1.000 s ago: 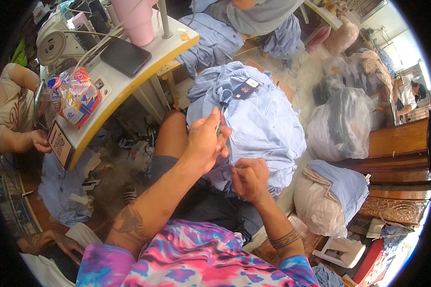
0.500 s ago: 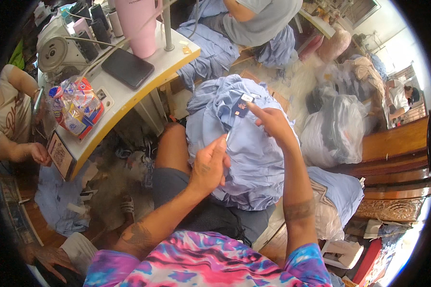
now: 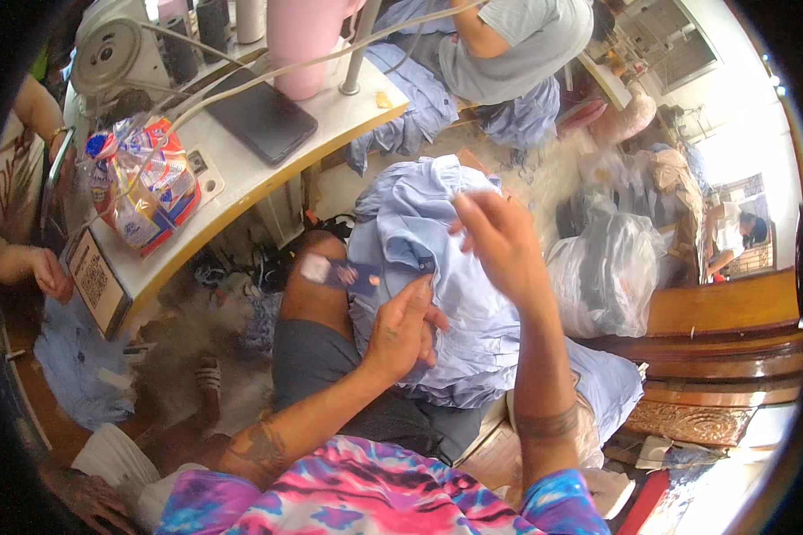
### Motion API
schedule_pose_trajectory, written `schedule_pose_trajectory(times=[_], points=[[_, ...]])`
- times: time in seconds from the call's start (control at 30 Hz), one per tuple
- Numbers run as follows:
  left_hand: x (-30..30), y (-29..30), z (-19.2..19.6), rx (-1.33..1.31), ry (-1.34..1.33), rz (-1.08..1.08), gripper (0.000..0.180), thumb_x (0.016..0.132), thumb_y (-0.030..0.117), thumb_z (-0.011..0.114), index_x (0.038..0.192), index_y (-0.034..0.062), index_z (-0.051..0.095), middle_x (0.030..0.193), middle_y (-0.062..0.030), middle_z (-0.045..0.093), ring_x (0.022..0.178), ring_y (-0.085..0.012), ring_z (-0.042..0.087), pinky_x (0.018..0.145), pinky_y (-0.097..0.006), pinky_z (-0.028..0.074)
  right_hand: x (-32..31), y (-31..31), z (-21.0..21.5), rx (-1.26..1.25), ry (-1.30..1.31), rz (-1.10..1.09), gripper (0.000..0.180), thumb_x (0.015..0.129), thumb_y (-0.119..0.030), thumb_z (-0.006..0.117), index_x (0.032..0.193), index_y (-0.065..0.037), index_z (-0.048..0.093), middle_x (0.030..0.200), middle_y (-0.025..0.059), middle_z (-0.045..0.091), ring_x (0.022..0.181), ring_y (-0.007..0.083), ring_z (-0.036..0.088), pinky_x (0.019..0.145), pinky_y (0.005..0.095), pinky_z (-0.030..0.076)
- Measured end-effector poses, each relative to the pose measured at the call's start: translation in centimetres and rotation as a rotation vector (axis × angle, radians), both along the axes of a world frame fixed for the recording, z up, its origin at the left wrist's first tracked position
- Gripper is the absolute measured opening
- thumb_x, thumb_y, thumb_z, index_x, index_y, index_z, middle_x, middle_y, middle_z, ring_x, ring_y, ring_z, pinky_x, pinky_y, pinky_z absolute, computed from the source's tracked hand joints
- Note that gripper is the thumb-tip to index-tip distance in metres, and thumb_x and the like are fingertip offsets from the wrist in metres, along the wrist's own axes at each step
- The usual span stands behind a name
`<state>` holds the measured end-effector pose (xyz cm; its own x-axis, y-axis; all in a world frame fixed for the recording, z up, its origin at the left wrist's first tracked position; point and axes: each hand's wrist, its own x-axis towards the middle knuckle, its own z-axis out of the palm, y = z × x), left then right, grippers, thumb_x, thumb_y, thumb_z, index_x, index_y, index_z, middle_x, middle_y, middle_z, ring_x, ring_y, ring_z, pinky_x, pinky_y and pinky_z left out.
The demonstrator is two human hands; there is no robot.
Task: The person uses small shears to trim loose threads from the collars and labels of several light blue collared shirts gathered in a large pile on their lap.
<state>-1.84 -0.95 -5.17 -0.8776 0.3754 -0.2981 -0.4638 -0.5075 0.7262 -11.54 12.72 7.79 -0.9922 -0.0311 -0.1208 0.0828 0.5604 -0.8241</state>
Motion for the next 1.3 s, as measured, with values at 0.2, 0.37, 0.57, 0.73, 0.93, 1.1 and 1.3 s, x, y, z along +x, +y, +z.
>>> schedule_pose_trajectory(times=[0.2, 0.37, 0.57, 0.73, 0.93, 1.1, 1.3], points=[[0.5, -1.2, 0.6, 0.173, -0.196, 0.024, 0.038, 0.113, 0.042, 0.042, 0.124, 0.0067, 0.050, 0.080, -0.0108, 0.062, 0.043, -0.0089, 0.042, 0.037, -0.029, 0.046, 11.3, 1.6, -7.1, 0.129, 0.172, 0.037, 0.049, 0.087, -0.011, 0.075, 0.134, -0.003, 0.060, 0.107, 0.0100, 0.071, 0.090, 0.0233, 0.066, 0.081, 0.0350, 0.054], [1.3, -1.7, 1.9, 0.232, -0.238, 0.042, 0.029, 0.113, 0.041, 0.043, 0.119, 0.0137, 0.051, 0.080, -0.0054, 0.061, 0.042, -0.0086, 0.040, 0.037, -0.029, 0.044, 12.1, 0.1, -7.8, 0.339, 0.370, 0.110, 0.060, 0.079, -0.008, 0.079, 0.136, -0.008, 0.062, 0.104, 0.0104, 0.071, 0.088, 0.0299, 0.066, 0.079, 0.0401, 0.051], [1.1, -1.3, 3.6, 0.253, -0.285, 0.077, 0.028, 0.113, 0.041, 0.044, 0.113, 0.0139, 0.050, 0.081, -0.0027, 0.058, 0.044, -0.0084, 0.041, 0.040, -0.030, 0.047, 11.6, 0.4, -11.0, 0.498, 0.726, 0.083, 0.042, 0.076, -0.005, 0.078, 0.117, -0.011, 0.076, 0.082, 0.0009, 0.066, 0.068, 0.0190, 0.061, 0.063, 0.0360, 0.040], [1.0, -1.4, 3.6, 0.272, -0.284, 0.170, 0.030, 0.114, 0.040, 0.042, 0.110, 0.0101, 0.048, 0.085, -0.0026, 0.058, 0.048, -0.0087, 0.042, 0.047, -0.031, 0.052, 11.3, -0.5, -12.9, 0.470, 0.826, 0.099, 0.034, 0.079, -0.008, 0.074, 0.112, -0.009, 0.076, 0.078, 0.0023, 0.062, 0.065, 0.0212, 0.057, 0.060, 0.0370, 0.038], [-0.1, -1.3, 4.8, 0.200, -0.396, 0.300, 0.030, 0.114, 0.036, 0.041, 0.106, 0.0089, 0.048, 0.088, -0.0048, 0.059, 0.049, -0.0098, 0.042, 0.050, -0.032, 0.053, 11.5, -0.6, -15.2, 0.432, 0.901, 0.124, 0.018, 0.083, -0.012, 0.074, 0.101, -0.008, 0.072, 0.072, 0.0037, 0.055, 0.061, 0.0227, 0.052, 0.058, 0.0374, 0.037], [-1.7, -2.2, 6.0, 0.212, -0.417, 0.341, 0.030, 0.114, 0.035, 0.042, 0.103, 0.0087, 0.049, 0.089, -0.0067, 0.060, 0.049, -0.0097, 0.043, 0.062, -0.036, 0.057, 12.0, -1.2, -14.9, 0.412, 0.897, 0.080, 0.016, 0.086, -0.011, 0.077, 0.099, -0.008, 0.070, 0.072, 0.0045, 0.054, 0.058, 0.0228, 0.050, 0.056, 0.0370, 0.036], [-1.6, -2.1, 5.9, 0.174, -0.289, 0.199, 0.034, 0.113, 0.041, 0.044, 0.115, 0.0088, 0.054, 0.086, -0.0053, 0.061, 0.048, -0.0092, 0.043, 0.055, -0.034, 0.056, 11.9, -0.4, -13.1, 0.361, 0.732, 0.041, 0.027, 0.079, -0.001, 0.074, 0.104, -0.004, 0.065, 0.076, 0.0095, 0.057, 0.066, 0.0277, 0.057, 0.056, 0.0403, 0.042]])
